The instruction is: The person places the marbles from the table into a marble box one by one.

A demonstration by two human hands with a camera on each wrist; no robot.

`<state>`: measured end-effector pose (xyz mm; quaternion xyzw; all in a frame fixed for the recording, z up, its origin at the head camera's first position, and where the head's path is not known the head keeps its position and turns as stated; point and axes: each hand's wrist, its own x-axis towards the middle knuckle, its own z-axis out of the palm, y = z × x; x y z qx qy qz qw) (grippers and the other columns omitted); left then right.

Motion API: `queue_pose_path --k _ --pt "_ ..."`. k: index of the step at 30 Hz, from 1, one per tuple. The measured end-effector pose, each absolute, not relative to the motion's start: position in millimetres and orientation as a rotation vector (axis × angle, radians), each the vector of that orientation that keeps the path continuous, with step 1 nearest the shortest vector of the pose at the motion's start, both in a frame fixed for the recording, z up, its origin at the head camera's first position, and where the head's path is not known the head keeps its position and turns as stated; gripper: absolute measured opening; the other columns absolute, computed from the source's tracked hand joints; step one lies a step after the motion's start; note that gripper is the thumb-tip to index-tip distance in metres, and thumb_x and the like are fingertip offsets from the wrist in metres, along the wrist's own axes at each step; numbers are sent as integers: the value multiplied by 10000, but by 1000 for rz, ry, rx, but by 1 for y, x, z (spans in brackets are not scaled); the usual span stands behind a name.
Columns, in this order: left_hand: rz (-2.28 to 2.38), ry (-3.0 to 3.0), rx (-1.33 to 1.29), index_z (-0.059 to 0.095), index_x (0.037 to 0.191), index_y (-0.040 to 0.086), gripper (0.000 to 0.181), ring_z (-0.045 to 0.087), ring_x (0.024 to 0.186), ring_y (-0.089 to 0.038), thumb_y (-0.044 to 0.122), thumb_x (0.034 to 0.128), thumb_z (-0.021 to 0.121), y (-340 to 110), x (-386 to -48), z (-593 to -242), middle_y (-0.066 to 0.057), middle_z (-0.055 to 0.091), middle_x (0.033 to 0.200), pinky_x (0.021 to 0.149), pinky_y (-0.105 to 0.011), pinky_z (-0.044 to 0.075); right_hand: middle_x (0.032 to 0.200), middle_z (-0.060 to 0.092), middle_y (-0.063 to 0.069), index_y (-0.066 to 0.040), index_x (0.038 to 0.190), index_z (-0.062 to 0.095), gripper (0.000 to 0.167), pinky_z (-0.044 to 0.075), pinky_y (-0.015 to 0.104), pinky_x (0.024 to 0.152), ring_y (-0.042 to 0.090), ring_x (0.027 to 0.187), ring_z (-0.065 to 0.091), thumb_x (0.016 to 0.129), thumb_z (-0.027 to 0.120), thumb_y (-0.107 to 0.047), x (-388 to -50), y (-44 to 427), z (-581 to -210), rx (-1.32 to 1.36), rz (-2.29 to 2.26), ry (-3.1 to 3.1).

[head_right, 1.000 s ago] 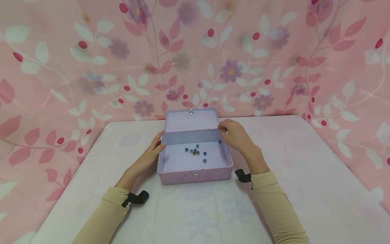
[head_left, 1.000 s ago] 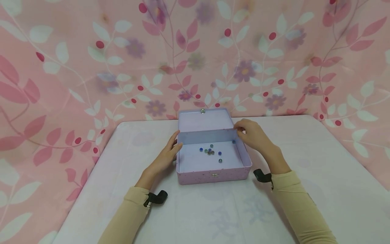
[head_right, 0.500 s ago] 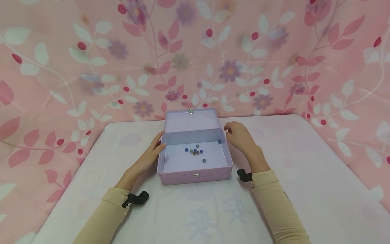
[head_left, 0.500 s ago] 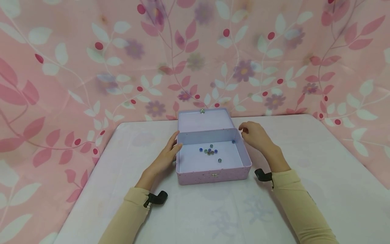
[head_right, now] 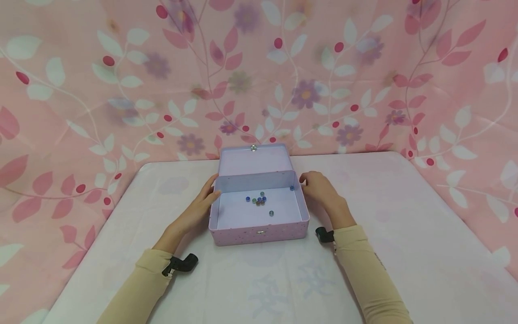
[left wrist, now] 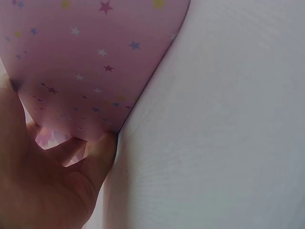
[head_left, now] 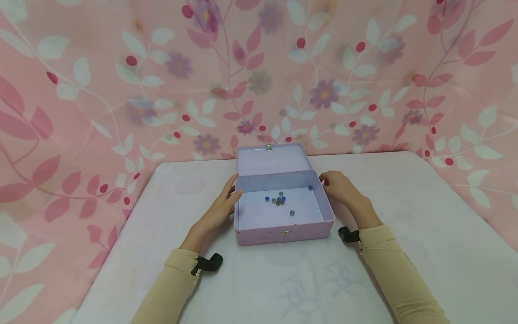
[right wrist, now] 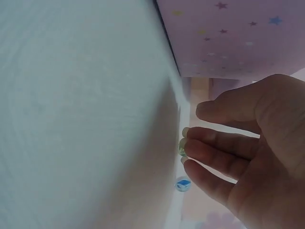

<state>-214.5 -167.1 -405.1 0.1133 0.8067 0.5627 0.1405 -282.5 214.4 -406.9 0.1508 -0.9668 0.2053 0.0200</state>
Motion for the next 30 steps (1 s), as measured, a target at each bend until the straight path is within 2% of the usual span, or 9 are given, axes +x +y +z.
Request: queue_pose_path --k 9,17,24,30 --pt "1632 2334 333 47 1588 391 642 144 1543 -359 410 1062 413 -165 -207 -395 -168 72 1669 1147 -612 329 954 661 220 38 1144 667 316 499 488 782 331 853 594 870 532 -45 -284 222 -410 393 638 -3009" --pt "1632 2339 322 56 1586 399 650 161 1539 -355 452 1051 421 -165 -207 -396 -160 90 1667 1147 -608 331 976 670 238 46 1141 662 313 505 498 803 341 865 606 874 533 -54 -286 228 -414 387 629 -3029" --pt "1629 2329 321 34 1593 379 684 142 1547 -335 473 1043 431 -166 -207 -396 -152 70 1672 1151 -596 336 1075 676 273 56 1164 644 346 497 540 873 383 955 622 857 519 -43 -284 237 -414 316 648 -3021" --pt "1632 2327 329 24 1603 334 696 149 1543 -352 453 1050 428 -165 -207 -396 -170 66 1669 1147 -604 334 1001 690 248 47 1156 648 338 500 508 810 346 876 617 858 524 -53 -285 243 -413 295 657 -3020"
